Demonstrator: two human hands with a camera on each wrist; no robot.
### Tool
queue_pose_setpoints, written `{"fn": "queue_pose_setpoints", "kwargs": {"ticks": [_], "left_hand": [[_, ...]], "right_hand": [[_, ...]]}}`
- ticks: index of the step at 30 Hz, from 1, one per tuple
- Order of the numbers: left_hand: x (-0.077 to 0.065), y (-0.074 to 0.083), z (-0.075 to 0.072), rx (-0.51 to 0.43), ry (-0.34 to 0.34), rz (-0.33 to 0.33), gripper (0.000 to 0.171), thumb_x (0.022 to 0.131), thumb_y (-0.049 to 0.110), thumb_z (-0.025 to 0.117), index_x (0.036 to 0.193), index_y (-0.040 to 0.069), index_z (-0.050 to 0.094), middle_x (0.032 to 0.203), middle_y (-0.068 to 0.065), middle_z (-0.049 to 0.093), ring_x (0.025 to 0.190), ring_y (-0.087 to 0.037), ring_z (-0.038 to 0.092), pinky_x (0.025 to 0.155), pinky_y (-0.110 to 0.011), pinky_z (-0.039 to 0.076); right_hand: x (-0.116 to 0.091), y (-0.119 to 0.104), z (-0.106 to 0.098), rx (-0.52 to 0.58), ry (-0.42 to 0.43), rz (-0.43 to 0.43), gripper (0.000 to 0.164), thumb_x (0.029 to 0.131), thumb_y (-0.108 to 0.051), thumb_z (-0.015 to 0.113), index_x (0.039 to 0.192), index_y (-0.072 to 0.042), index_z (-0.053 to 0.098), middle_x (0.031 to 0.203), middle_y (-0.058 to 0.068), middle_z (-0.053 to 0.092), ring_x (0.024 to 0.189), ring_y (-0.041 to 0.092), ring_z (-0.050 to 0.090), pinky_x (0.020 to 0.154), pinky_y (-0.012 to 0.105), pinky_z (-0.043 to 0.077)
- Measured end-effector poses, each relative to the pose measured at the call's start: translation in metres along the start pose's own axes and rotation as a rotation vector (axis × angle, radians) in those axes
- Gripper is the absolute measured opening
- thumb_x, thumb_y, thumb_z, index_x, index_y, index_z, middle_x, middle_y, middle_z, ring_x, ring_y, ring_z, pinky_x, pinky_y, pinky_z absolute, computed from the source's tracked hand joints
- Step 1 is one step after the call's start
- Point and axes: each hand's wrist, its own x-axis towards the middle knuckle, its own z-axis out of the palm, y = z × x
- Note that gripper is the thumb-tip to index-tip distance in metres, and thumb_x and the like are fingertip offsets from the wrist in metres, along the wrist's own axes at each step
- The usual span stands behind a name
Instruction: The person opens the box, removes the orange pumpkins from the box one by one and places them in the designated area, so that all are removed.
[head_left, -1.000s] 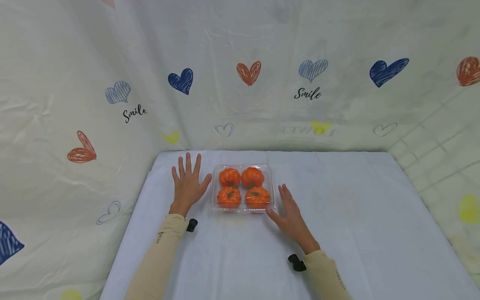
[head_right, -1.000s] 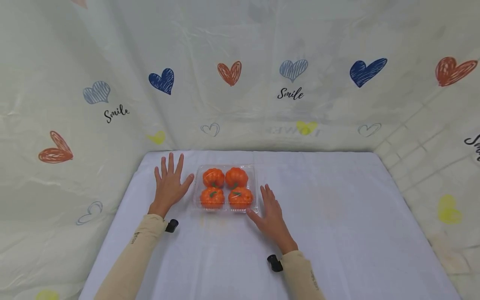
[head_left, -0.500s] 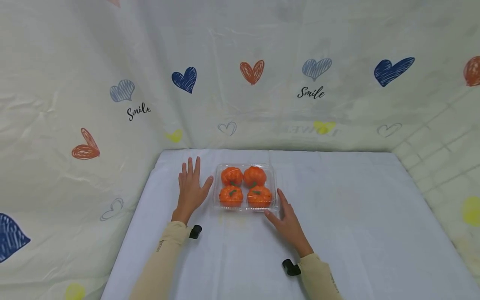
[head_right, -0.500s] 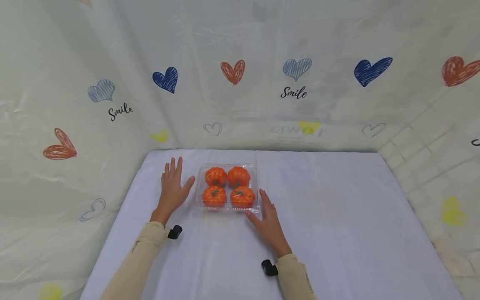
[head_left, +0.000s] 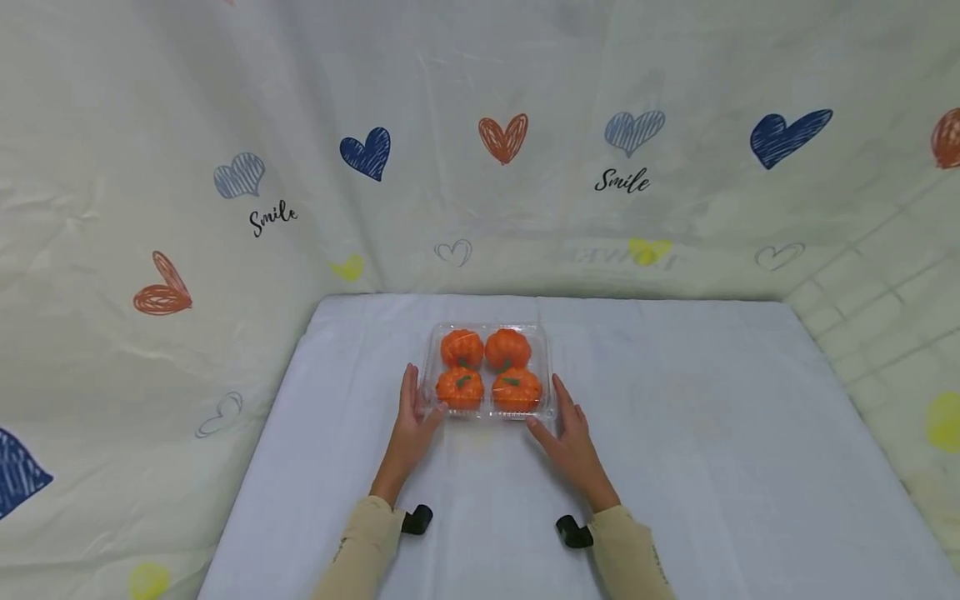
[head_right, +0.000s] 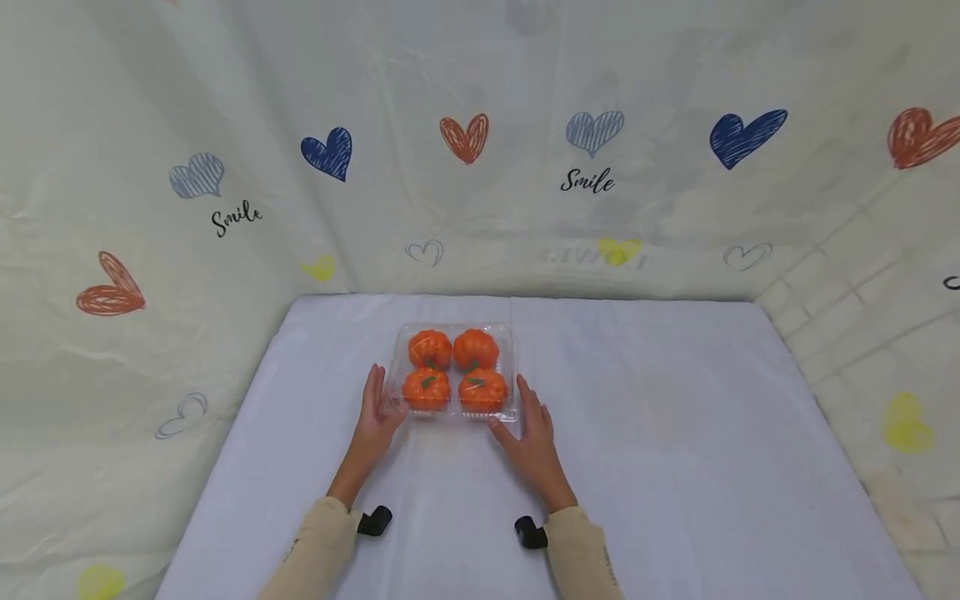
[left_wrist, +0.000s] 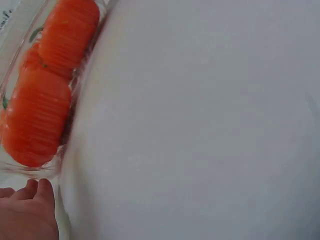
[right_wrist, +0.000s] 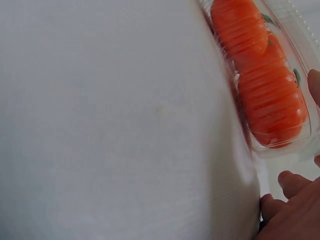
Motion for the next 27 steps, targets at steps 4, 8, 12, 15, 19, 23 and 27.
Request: {"fn": "queue_pose_setpoints", "kwargs": {"ticks": [4, 8, 12, 15, 19, 23, 27], "left_hand": [[-0.005, -0.007, 0.007, -0.074, -0.016, 0.008, 0.098, 0.099, 0.016, 0.075, 0.172, 0.017, 0.010, 0.179, -0.007, 0.008, 0.163, -0.033, 0.014, 0.127, -0.056, 0.022], [-0.006, -0.011, 0.011, -0.109, 0.008, 0.016, 0.100, 0.096, 0.014, 0.080, 0.171, 0.020, 0.013, 0.179, 0.000, 0.009, 0.163, -0.029, 0.016, 0.128, -0.053, 0.022], [-0.008, -0.012, 0.015, -0.063, 0.042, 0.017, 0.099, 0.099, 0.021, 0.079, 0.172, 0.022, 0.013, 0.179, 0.001, 0.009, 0.162, -0.029, 0.018, 0.128, -0.055, 0.022], [-0.009, -0.011, 0.017, -0.012, 0.076, 0.017, 0.097, 0.101, 0.026, 0.077, 0.173, 0.023, 0.013, 0.179, 0.003, 0.010, 0.162, -0.030, 0.019, 0.127, -0.058, 0.022], [-0.012, -0.013, 0.020, 0.030, 0.127, 0.028, 0.089, 0.104, 0.027, 0.073, 0.173, 0.026, 0.017, 0.178, 0.008, 0.015, 0.162, -0.027, 0.022, 0.126, -0.061, 0.027], [-0.016, -0.018, 0.023, 0.028, 0.163, 0.055, 0.079, 0.108, 0.021, 0.066, 0.173, 0.025, 0.021, 0.177, 0.008, 0.021, 0.160, -0.022, 0.025, 0.124, -0.049, 0.033], [-0.021, -0.021, 0.028, 0.024, 0.213, 0.079, 0.069, 0.111, 0.011, 0.057, 0.172, 0.022, 0.027, 0.175, 0.008, 0.028, 0.159, -0.016, 0.027, 0.121, -0.029, 0.035]], "right_hand": [[0.000, -0.001, 0.000, -0.004, 0.005, -0.011, 0.089, 0.103, -0.042, 0.071, 0.173, -0.017, 0.020, 0.176, 0.014, 0.022, 0.159, 0.046, 0.020, 0.129, 0.065, 0.004], [0.000, -0.002, 0.000, 0.001, 0.015, -0.014, 0.089, 0.103, -0.041, 0.071, 0.173, -0.017, 0.020, 0.176, 0.015, 0.023, 0.160, 0.044, 0.019, 0.129, 0.063, 0.002], [-0.001, -0.003, 0.000, 0.014, 0.014, -0.027, 0.090, 0.103, -0.039, 0.071, 0.173, -0.016, 0.020, 0.176, 0.016, 0.023, 0.160, 0.043, 0.019, 0.129, 0.062, 0.000], [-0.001, -0.005, 0.002, 0.012, 0.008, -0.034, 0.091, 0.103, -0.040, 0.070, 0.173, -0.015, 0.019, 0.176, 0.017, 0.022, 0.161, 0.042, 0.019, 0.129, 0.062, -0.001], [0.000, -0.004, 0.005, -0.024, 0.002, -0.034, 0.095, 0.101, -0.043, 0.072, 0.173, -0.012, 0.017, 0.176, 0.018, 0.022, 0.160, 0.041, 0.020, 0.129, 0.062, -0.001], [0.000, -0.003, 0.007, -0.043, 0.009, -0.039, 0.099, 0.099, -0.041, 0.076, 0.171, -0.007, 0.018, 0.175, 0.020, 0.023, 0.160, 0.041, 0.022, 0.129, 0.062, 0.000], [-0.002, -0.002, 0.007, -0.030, 0.028, -0.053, 0.099, 0.098, -0.040, 0.077, 0.171, -0.007, 0.019, 0.174, 0.020, 0.025, 0.159, 0.040, 0.024, 0.129, 0.062, 0.000]]}}
